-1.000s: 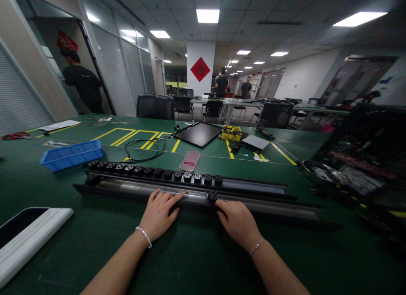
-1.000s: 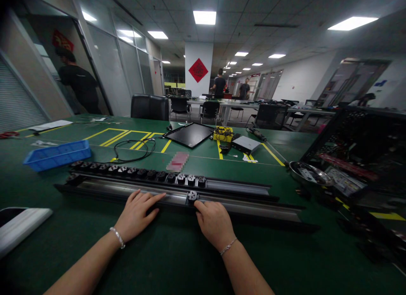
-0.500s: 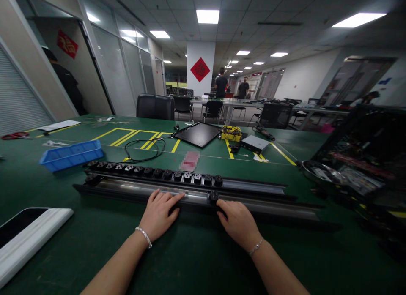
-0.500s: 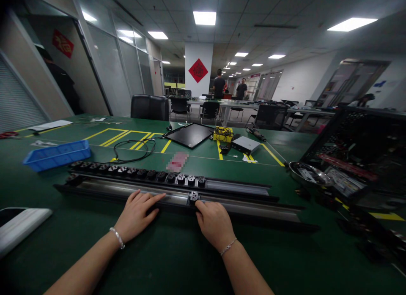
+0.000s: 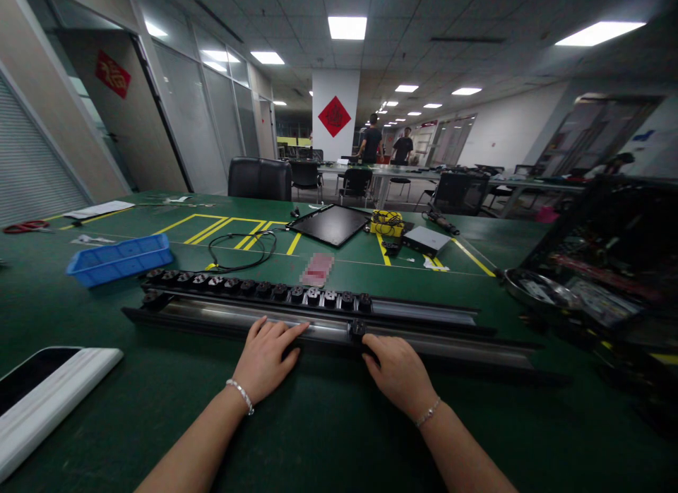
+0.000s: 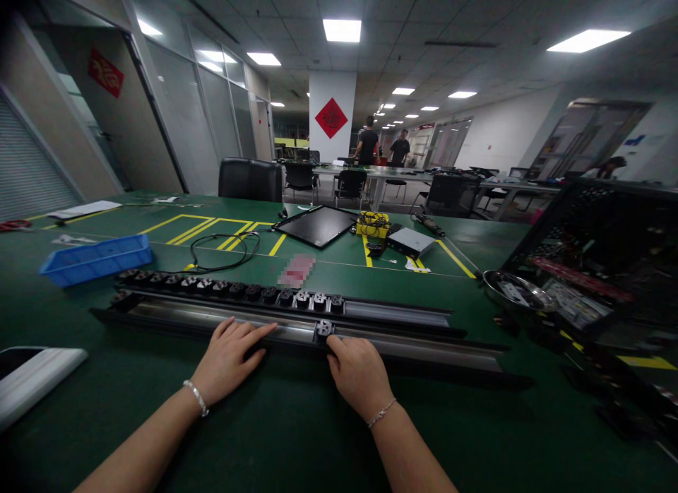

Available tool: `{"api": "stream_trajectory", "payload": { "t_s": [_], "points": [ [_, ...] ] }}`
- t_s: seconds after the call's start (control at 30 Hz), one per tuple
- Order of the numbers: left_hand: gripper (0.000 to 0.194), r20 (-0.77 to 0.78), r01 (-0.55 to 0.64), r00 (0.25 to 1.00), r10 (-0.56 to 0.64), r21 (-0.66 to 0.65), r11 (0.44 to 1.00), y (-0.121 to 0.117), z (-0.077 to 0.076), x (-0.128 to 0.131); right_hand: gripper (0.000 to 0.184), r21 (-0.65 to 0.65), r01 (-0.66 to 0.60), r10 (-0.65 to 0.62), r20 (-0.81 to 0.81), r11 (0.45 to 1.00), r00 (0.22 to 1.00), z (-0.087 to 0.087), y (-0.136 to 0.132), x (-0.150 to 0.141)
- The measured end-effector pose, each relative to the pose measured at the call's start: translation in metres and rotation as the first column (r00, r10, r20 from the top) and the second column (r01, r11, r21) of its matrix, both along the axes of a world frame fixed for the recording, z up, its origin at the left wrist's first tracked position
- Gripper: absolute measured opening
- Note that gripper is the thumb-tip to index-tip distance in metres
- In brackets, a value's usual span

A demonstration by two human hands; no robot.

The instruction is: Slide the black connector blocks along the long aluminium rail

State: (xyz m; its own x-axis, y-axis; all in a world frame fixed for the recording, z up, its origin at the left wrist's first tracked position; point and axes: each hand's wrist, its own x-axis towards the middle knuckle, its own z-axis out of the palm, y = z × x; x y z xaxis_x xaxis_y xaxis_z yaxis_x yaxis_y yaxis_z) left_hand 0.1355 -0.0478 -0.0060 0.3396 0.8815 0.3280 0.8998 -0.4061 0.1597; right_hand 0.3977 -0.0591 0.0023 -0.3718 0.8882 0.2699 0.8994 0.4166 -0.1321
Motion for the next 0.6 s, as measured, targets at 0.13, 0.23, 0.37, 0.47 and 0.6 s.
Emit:
{"api": "stream_trajectory", "payload": {
  "t_s": [0.13,0.23,0.37,0.47,0.6],
  "points": [
    [0.044,-0.006,-0.004,1.000,0.004,0.008,1.000,-0.0003,0.0003,0.0006,0.014,-0.002,-0.004,0.004,0.001,1.000,1.000,0.0010,-0.0005,-0.0003],
    [0.044,0.002,0.002,1.000,-0.002,0.012,1.000,-0.0004,0.0003,0.0007,0.014,0.004,-0.004,0.004,0.002,1.000,1.000,0.0006,-0.0006,-0.0001],
    [0.044,0.011,0.000,1.000,0.000,0.008,1.000,-0.0002,-0.0003,0.0002,0.015,0.007,-0.001,0.001,0.000,1.000,1.000,-0.0010,-0.0002,0.0003],
    [0.044,0.010,-0.001,1.000,0.001,0.009,1.000,0.0002,-0.0008,-0.0001,0.014,0.007,-0.004,0.004,-0.004,1.000,1.000,-0.0006,-0.0002,0.0002],
    [0.044,0.004,0.000,1.000,0.000,0.008,1.000,0.0003,-0.0004,0.0000,0.014,-0.004,-0.009,0.009,-0.005,1.000,1.000,0.0014,-0.0007,-0.0001]
  ]
}}
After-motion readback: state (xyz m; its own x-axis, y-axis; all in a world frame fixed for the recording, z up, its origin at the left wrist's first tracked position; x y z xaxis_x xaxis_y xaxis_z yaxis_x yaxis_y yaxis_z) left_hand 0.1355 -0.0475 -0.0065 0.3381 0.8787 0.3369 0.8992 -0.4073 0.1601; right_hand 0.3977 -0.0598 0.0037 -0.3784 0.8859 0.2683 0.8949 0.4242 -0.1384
